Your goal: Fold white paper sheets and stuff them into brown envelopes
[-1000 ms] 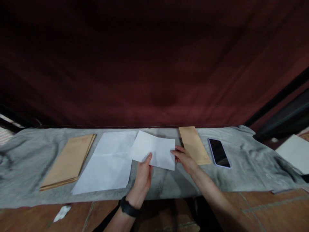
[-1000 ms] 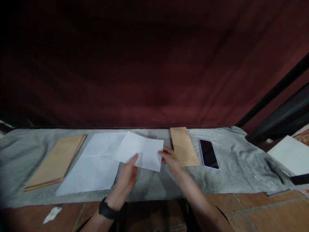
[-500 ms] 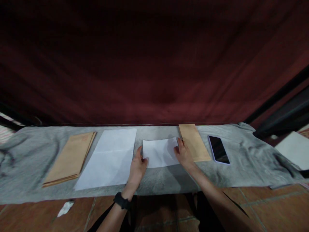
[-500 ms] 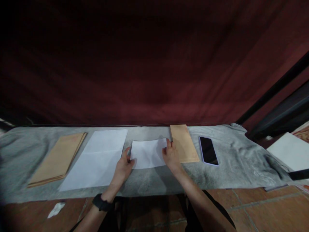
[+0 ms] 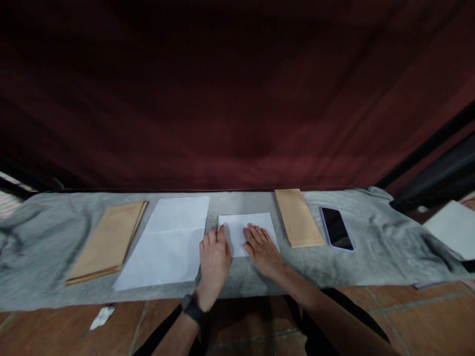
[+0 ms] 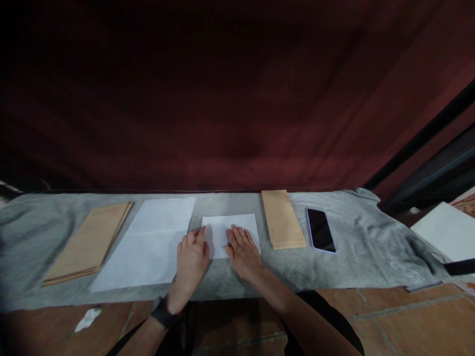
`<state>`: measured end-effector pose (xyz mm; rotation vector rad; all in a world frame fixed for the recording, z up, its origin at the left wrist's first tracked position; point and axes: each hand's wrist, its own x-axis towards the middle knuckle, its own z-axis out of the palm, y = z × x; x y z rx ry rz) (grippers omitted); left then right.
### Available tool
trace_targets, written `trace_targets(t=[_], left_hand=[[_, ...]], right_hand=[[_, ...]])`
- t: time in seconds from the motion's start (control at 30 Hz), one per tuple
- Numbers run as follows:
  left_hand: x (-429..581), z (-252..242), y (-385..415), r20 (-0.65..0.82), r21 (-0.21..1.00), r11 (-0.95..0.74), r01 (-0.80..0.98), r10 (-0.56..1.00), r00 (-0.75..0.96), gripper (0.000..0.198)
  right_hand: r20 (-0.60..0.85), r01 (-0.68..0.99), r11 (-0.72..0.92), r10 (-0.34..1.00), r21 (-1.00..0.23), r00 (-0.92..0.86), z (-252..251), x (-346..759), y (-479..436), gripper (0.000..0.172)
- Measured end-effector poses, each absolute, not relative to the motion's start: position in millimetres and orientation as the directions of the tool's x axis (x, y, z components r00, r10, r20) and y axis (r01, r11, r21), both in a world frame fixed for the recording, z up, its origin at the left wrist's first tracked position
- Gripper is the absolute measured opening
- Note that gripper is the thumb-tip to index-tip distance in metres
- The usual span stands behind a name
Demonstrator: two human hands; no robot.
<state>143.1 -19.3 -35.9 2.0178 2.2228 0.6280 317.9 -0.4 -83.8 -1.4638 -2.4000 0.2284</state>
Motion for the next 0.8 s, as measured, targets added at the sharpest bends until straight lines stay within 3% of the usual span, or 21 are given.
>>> trace_targets(t=[0.07, 0.13, 0.2, 0.37, 0.53, 0.8], left_hand=[[159.3, -42.2, -20.8, 0.284, 0.301, -0.109, 0.947, 0.959, 0.020, 0.051], [173.2, -53.0, -20.1, 0.256, 0.320, -0.245, 0.915, 0.953, 0.165, 0.053], [181.0, -64.6, -18.4, 0.196, 0.352, -0.260, 0.899, 0.960, 0.201, 0.056], [174.6, -80.5, -15.9, 0.158, 0.310, -0.170, 0.935, 0.979, 0.126, 0.066], [161.1, -82.4, -17.5, 0.165, 0.243, -0.051, 0.969, 0.986, 0.011, 0.064], [154.7, -70.8, -7.6, 0.284, 0.283, -0.033, 0.958, 0.958, -0.051, 0.057]], right_hand=[[0.190, 0.833, 0.470, 0.882, -0.291, -0.432, -83.4, 317.8, -0.8, 0.052], [0.189, 0.831, 0.483, 0.875, -0.277, -0.446, -83.1, 317.3, -1.7, 0.053], [0.187, 0.836, 0.482, 0.875, -0.262, -0.447, -83.2, 317.6, -2.4, 0.053], [0.216, 0.866, 0.422, 0.902, -0.267, -0.373, -85.6, 326.3, -1.0, 0.054], [0.232, 0.910, 0.323, 0.936, -0.261, -0.266, -92.5, 339.9, 0.0, 0.058], [0.260, 0.910, 0.254, 0.950, -0.327, -0.172, -87.1, 347.2, 1.5, 0.056]])
